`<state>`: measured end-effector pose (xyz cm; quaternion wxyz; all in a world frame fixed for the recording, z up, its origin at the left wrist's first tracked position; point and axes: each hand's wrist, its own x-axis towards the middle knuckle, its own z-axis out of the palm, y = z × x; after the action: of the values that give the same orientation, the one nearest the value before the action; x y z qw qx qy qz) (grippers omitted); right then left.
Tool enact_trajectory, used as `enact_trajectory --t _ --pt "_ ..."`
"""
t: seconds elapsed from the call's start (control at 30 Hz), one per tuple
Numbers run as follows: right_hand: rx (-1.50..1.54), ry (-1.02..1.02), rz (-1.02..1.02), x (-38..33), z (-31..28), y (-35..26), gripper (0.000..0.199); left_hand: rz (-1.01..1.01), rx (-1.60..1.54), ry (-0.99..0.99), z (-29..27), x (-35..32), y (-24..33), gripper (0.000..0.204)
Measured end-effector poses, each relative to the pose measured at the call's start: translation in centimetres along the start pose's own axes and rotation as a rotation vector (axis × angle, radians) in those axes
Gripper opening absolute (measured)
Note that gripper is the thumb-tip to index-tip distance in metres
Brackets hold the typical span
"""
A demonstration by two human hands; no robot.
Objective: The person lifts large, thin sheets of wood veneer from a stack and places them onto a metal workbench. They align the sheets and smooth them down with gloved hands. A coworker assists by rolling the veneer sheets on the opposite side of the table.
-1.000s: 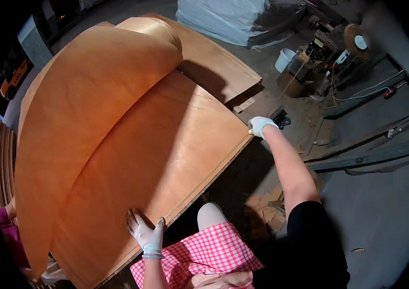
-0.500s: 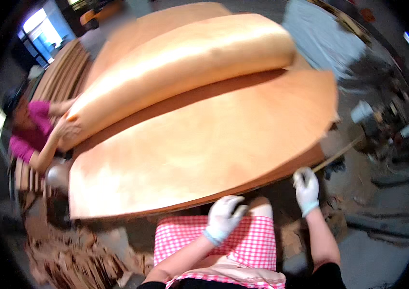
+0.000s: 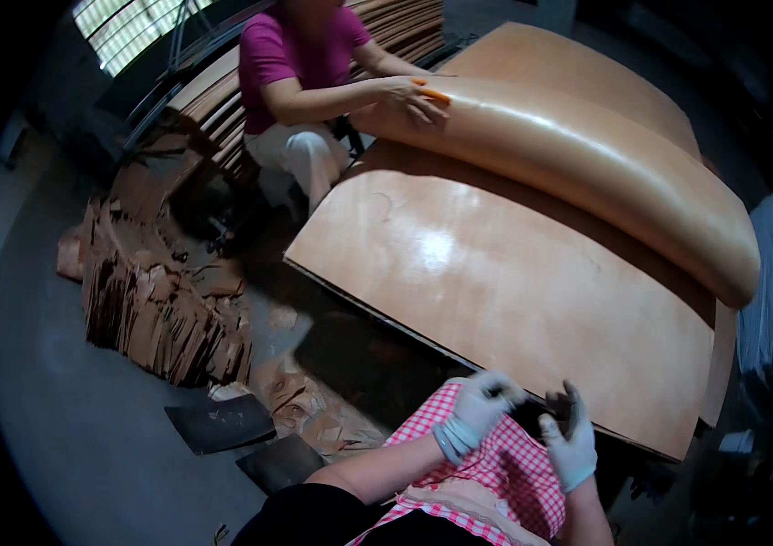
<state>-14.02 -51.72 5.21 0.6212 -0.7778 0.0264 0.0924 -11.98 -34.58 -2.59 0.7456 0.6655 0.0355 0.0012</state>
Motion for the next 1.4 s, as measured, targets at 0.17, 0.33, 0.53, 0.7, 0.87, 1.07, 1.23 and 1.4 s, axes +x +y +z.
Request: enact_trajectory --t 0.17,0.33,0.53,0.7,0.87,1.07,1.23,1.4 --pt "-0.586 0.031 0.073 3.3 -7.5 6.7 0.017 -0.027 0.207 0.668 -18.1 9.1 -1.7 0.007" --pt "-0.717 0.043 0.226 3.2 -15.1 9.7 0.017 0.098 0.509 0.880 -36.6 14.8 -2.1 0.011" --pt "-0.876 0.062 0.434 4.1 -17.9 11.5 0.028 -0.190 0.885 0.842 -44.5 17.0 -4.6 0.027" --pt "-1.000 0.023 0.571 4.9 -16.7 10.5 0.043 -0.201 0.637 0.652 -42.3 17.4 -3.9 0.022" --pt "-1.005 -0.044 0.698 6.6 -17.0 11.5 0.045 -0.445 1.230 0.821 -40.1 17.6 -0.7 0.068" --pt "-0.960 -0.053 0.615 6.0 -17.0 12.6 0.044 0.189 1.426 0.340 -14.0 14.3 -1.1 0.065" --pt "-0.954 -0.052 0.621 5.8 -16.5 11.6 0.046 0.373 1.280 -0.382 10.8 7.2 -4.6 0.082" --pt "-0.699 -0.073 0.538 4.3 -19.2 11.5 0.035 0.292 1.279 -0.443 14.9 6.8 -6.6 0.098"
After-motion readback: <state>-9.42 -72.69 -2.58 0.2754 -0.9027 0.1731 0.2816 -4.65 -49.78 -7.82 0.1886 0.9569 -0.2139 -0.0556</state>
